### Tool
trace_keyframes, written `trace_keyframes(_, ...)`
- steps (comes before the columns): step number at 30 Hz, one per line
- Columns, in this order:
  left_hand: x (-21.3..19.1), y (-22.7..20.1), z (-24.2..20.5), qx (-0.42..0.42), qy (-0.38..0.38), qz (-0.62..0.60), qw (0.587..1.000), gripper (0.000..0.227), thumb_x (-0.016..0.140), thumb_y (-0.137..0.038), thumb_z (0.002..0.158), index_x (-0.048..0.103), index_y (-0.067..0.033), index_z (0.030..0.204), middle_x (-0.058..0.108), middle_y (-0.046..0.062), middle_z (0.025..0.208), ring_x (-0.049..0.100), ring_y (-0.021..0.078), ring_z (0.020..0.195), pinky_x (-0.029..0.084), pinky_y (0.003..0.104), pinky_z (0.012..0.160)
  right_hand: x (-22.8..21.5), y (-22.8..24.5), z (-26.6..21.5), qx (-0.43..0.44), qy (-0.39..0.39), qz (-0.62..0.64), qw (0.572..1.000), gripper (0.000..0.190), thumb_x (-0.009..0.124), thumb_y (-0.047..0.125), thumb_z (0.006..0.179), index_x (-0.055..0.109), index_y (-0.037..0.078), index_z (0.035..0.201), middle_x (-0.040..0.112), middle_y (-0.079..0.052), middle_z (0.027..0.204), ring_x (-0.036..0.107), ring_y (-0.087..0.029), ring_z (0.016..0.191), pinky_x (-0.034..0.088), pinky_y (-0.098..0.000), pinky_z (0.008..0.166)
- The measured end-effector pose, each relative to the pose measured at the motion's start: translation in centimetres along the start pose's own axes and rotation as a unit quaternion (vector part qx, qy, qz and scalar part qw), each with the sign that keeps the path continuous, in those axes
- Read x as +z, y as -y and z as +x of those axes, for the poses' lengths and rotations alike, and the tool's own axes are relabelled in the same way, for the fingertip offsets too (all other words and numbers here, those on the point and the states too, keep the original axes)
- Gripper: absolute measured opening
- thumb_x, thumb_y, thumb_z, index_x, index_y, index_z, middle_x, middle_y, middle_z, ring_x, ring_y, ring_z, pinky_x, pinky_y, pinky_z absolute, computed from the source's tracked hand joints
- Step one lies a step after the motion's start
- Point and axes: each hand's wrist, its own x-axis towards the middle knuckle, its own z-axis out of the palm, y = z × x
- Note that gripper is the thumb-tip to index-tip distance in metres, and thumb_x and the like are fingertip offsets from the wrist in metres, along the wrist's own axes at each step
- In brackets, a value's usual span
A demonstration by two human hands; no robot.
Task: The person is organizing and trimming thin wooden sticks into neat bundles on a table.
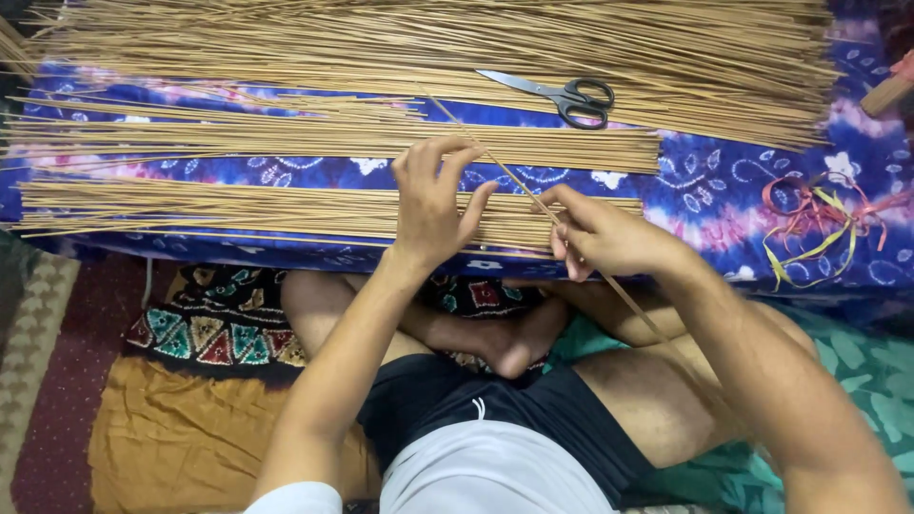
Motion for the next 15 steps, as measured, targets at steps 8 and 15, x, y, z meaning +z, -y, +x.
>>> trace_keyframes(8, 6.0, 0.4, -1.5, -0.313, 0.036, -0.684, 0.658, 0.052, 0.057, -0.029, 0.110, 0.040, -0.0015, 0.151, 0.057, 0.021, 0.142, 0.065, 0.0302, 0.125, 0.059, 0.037, 0.099, -1.2, -3.4, 2.0, -0.039, 0.098, 0.241, 0.965, 0.047, 0.039, -0.002, 0.097, 0.045, 0.007, 0.142, 0.062, -0.016, 0.075, 0.071, -0.026, 0.052, 0.068, -0.0516, 0.053)
trace_keyframes(15, 7.7, -0.4, -0.1, -0.326, 0.021, -0.748, 0.577, 0.039, 0.050, -0.019, 0.111, 0.050, 0.0048, 0.142, 0.070, 0.028, 0.126, 0.072, 0.0341, 0.114, 0.062, 0.046, 0.097, -0.5, -4.9, 3.0, -0.065, 0.137, 0.335, 0.930, 0.043, 0.047, 0.004, 0.099, 0.045, 0.009, 0.141, 0.066, -0.021, 0.079, 0.077, -0.030, 0.062, 0.069, -0.0532, 0.059)
